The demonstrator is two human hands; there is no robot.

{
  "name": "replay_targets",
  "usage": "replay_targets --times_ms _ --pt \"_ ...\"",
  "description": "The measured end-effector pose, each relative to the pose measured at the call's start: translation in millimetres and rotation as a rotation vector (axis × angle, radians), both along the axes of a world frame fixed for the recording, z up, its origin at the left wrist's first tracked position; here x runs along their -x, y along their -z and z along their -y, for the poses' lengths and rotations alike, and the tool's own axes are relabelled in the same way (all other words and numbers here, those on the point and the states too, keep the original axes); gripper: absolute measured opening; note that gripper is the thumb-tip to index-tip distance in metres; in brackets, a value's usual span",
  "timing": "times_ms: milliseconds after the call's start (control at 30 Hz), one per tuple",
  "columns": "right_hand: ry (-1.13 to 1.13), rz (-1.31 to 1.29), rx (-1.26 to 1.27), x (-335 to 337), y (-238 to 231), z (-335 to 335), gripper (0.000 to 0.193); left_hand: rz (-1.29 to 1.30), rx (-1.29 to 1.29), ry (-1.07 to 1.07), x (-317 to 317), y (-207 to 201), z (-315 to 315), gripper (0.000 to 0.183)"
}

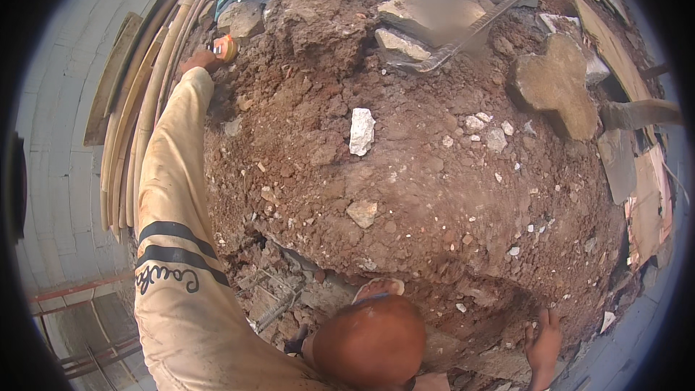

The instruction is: The person measures a wall section with a tape measure, then uses a hammer to drive nails into a small wooden plank against the wall. The person repeatedly adjusts the plank and hammers nails to secure it in place.

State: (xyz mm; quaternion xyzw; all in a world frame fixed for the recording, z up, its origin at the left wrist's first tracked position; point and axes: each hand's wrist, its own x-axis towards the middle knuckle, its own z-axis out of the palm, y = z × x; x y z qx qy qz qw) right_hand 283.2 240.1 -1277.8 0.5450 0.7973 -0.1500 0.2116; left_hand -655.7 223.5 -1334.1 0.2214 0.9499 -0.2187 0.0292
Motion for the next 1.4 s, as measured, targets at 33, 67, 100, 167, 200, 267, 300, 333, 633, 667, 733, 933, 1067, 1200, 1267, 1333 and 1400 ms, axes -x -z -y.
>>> replay_targets --times_ms 33,67,100,167,200,267,300,333,633,667,733,933,1067,1200,1267,1333,1400 --pt "0.010 -0.021 -0.015 -4.7 1.3 2.3 0.048 0.063 -0.029 0.040 13.1 1.7 -2.8 0.061" --pt "0.029 -0.051 -0.028 -10.0 4.7 8.5 0.048 0.119 -0.052 0.088 39.2 5.2 -2.9 0.066" --pt "0.030 -0.072 -0.004 -6.6 20.9 4.7 0.047 0.024 -0.155 0.255 91.8 -11.3 12.1 0.060" --pt "0.040 -0.088 -0.110 -25.6 24.3 13.6 0.046 -0.076 -0.062 0.619 89.7 -3.9 -42.2 0.043" --pt "0.117 0.056 0.021 -35.1 5.1 16.0 0.046 0.005 -0.077 0.677 70.2 46.0 -57.3 0.042" --pt "0.097 0.004 0.031 -33.1 -17.3 5.0 0.048 0.061 -0.249 0.713 59.5 64.1 -60.5 0.040" --pt "0.077 0.029 0.056 -40.4 -22.2 0.7 0.045 0.073 -0.354 0.707 54.1 57.0 -64.3 0.040" --pt "0.093 -0.007 0.010 -48.7 -26.2 1.7 0.042 0.090 -0.474 0.697 37.8 45.1 -70.8 0.040" --pt "0.488 0.049 -0.347 -178.2 -115.9 134.0 0.042 0.727 -0.801 1.018 -321.9 -82.5 -128.6 0.055" --pt "0.542 0.051 -0.396 -192.3 -120.6 153.6 0.042 0.804 -0.770 1.070 -360.2 -99.0 -124.4 0.058" --pt "0.629 0.036 -0.443 -226.7 -128.0 187.6 0.038 0.953 -0.714 1.166 -437.6 -129.1 -113.6 0.064" --pt "0.736 -0.187 -0.415 -332.5 -95.3 265.2 0.035 1.421 -0.383 1.451 -681.8 -191.3 -76.8 0.084" --pt "0.715 -0.529 -0.389 -389.4 -67.7 300.0 0.035 1.652 -0.041 1.620 -862.5 -219.2 -35.5 0.098" --pt "0.630 -0.977 -0.428 -434.9 -55.1 301.5 0.044 1.789 0.341 1.708 -1037.9 -231.4 10.4 0.112" --pt "0.639 -1.227 -0.472 -454.6 -42.2 312.5 0.049 1.842 0.561 1.709 -1134.7 -209.5 33.7 0.120" --pt "0.666 -1.449 -0.466 -479.5 -20.1 323.1 0.053 1.798 0.759 1.687 -1225.6 -178.0 66.5 0.134" --pt "0.677 -1.618 -0.431 -506.9 -2.6 318.7 0.051 1.628 0.915 1.655 -1300.9 -157.6 95.0 0.157"
